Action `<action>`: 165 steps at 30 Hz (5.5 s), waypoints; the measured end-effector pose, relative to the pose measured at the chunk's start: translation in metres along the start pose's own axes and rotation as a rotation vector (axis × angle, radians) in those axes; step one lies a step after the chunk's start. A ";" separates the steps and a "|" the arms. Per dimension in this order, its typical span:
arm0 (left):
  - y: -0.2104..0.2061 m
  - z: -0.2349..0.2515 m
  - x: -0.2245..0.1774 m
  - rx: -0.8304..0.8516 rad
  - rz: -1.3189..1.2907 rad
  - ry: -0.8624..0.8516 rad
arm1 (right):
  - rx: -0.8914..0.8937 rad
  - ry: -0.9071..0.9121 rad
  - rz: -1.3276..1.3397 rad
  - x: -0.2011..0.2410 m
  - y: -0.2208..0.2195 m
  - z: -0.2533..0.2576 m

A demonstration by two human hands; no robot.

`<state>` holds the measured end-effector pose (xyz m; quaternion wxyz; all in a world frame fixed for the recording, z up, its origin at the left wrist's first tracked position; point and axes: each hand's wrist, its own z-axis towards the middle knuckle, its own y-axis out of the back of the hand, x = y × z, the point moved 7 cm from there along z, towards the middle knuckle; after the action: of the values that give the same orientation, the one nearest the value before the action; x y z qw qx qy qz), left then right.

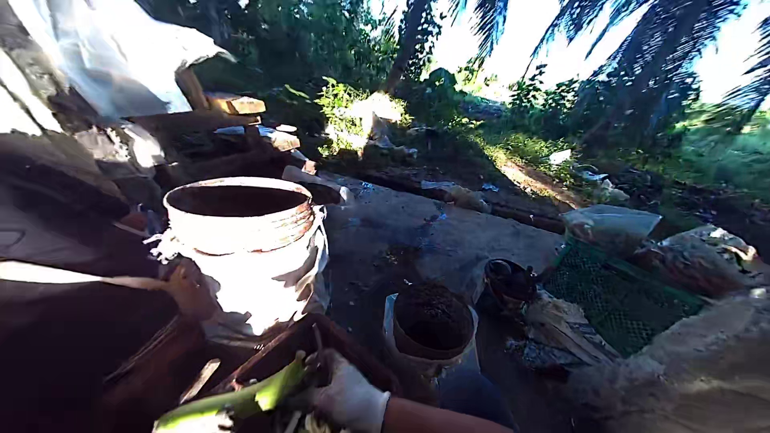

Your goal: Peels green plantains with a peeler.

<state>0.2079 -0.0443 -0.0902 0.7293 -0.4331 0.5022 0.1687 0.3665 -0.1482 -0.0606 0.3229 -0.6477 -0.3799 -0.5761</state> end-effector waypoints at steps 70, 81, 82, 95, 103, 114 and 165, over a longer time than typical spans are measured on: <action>0.004 -0.009 -0.006 -0.153 0.032 0.332 | -0.020 0.143 -0.688 -0.006 0.007 0.062; 0.034 -0.011 -0.021 -0.430 0.021 0.146 | 0.253 0.462 -0.555 0.003 -0.052 -0.027; 0.036 -0.012 -0.020 -0.449 0.000 0.159 | 0.280 0.499 -0.602 0.000 -0.058 -0.032; 0.004 -0.009 -0.008 -0.082 -0.260 0.281 | -0.040 0.228 -0.584 0.010 0.007 0.039; 0.039 -0.006 -0.026 -0.514 -0.279 0.106 | 0.189 0.531 -0.667 -0.002 -0.054 -0.022; -0.003 -0.025 -0.014 0.005 -0.131 0.516 | 0.150 0.292 -0.720 -0.015 -0.018 0.048; 0.036 -0.004 -0.019 -0.433 -0.527 0.218 | 0.220 0.628 -0.617 0.001 -0.037 0.008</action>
<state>0.1729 -0.0230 -0.0911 0.5810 -0.7077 0.4009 0.0302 0.3388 -0.1225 -0.0612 0.3026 -0.2600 -0.4976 -0.7702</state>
